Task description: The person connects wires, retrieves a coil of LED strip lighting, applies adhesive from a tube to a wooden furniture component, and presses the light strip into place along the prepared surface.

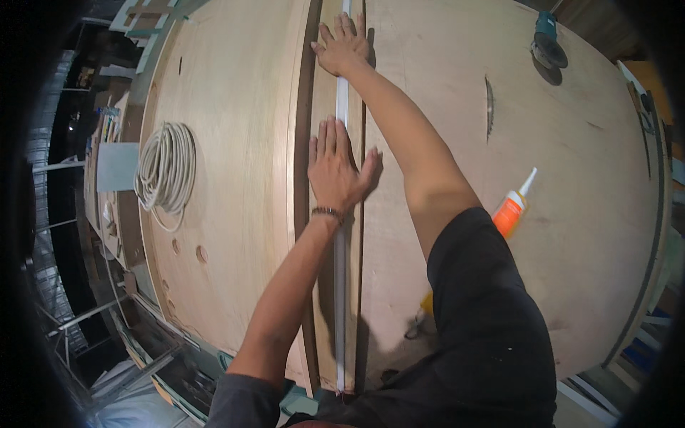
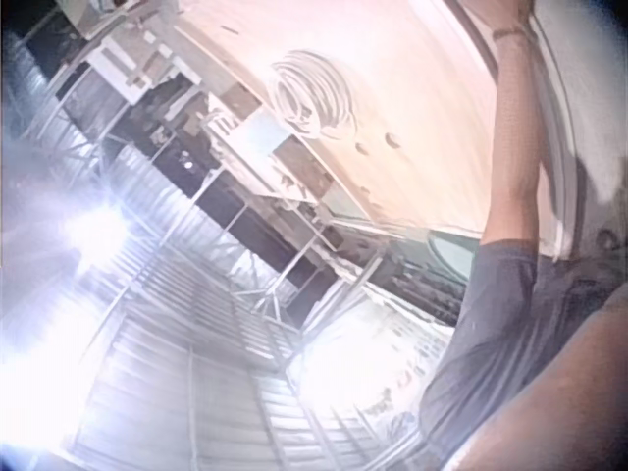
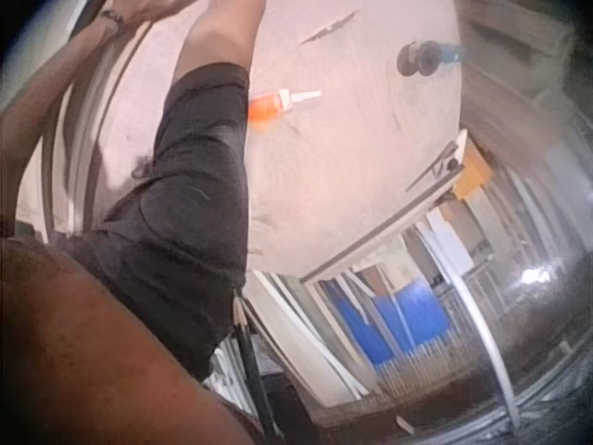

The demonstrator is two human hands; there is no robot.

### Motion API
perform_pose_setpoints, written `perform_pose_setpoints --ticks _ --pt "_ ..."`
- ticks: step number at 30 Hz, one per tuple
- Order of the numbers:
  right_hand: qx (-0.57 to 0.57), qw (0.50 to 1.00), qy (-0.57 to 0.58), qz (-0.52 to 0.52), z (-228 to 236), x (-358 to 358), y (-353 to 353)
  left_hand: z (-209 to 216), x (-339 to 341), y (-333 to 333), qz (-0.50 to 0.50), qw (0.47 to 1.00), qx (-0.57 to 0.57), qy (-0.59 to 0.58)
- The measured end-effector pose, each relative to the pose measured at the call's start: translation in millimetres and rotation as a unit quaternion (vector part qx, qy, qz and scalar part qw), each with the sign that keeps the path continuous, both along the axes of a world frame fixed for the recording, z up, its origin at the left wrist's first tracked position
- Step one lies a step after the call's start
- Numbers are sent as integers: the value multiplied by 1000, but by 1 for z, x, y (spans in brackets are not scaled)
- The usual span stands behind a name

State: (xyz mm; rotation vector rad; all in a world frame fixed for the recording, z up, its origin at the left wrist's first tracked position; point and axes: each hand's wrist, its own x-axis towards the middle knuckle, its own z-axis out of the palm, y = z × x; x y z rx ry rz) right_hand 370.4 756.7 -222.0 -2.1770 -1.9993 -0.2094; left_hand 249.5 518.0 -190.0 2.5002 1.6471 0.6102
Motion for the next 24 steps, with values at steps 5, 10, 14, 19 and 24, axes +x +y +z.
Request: perform_pose_setpoints --ticks 5,10,14,19,24 --pt "13 1000 6 25 -1 -34 -72 -7 -7 -5 11 1000 21 -5" --pt "66 989 124 36 7 -36 -84 -16 -23 -37 13 998 12 -59" --pt "49 993 96 41 14 -41 -89 0 -74 -183 23 992 -116 -44" --pt "98 990 94 36 -1 -35 -81 1 -130 -301 2 984 -176 9" --pt "146 987 48 39 -5 -40 -83 2 -132 -302 19 985 -165 -55"
